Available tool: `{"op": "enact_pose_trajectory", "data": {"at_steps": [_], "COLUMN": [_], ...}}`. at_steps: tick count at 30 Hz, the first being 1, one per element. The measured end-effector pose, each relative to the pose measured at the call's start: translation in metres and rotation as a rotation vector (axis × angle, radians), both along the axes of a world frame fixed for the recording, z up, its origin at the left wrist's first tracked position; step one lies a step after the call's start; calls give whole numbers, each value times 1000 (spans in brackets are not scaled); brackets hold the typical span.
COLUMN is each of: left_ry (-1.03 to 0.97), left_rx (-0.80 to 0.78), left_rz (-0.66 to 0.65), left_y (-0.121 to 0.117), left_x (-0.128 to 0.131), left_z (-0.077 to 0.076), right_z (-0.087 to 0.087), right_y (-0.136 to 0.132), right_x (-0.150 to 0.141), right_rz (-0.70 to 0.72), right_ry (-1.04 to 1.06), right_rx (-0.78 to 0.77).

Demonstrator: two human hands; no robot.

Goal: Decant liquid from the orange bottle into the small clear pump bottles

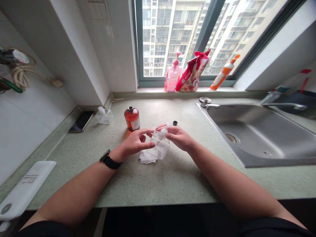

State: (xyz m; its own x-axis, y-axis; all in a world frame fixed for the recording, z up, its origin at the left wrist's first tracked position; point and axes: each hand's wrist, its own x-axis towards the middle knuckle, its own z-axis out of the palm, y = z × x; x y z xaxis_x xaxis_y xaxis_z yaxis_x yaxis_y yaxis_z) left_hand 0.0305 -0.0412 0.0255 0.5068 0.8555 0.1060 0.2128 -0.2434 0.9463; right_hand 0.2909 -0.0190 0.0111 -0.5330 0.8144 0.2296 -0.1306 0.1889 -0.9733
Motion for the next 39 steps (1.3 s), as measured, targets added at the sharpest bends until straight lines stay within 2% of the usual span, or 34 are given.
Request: {"op": "enact_pose_trajectory", "data": {"at_steps": [5,8,11,16,19,23,27,30,35,37,39], "left_ry": [-31,-25,-16,-46,-66,-31,21,27,-24,-29,-29], "left_rx": [-63,-68,-30,79,105,132,159,181,151,140,130], "left_rz": [-38,-41,33,230,292,248,144,174,285,276,231], "left_y": [0,0,1,6,9,7,4,4,7,8,7], "left_x": [1,1,1,-3,-6,-6,-3,-3,-6,-6,-5], "left_z": [1,1,1,1,0,-2,-3,-2,0,-1,-2], "right_z": [3,2,0,2,3,0,-1,1,1,-1,-3], "right_y": [-3,-4,-3,2,6,7,1,0,8,10,8], "right_x": [-2,-4,-5,1,5,3,-5,-7,4,5,4], "right_rz": [73,60,-14,-136,-235,-240,-109,-47,-201,-229,-195], "right_ry": [22,56,60,126,142,122,76,89,143,120,114], "right_rx": [-24,-84,-120,-143,-172,-212,-213,-208,-167,-173,-186]}}
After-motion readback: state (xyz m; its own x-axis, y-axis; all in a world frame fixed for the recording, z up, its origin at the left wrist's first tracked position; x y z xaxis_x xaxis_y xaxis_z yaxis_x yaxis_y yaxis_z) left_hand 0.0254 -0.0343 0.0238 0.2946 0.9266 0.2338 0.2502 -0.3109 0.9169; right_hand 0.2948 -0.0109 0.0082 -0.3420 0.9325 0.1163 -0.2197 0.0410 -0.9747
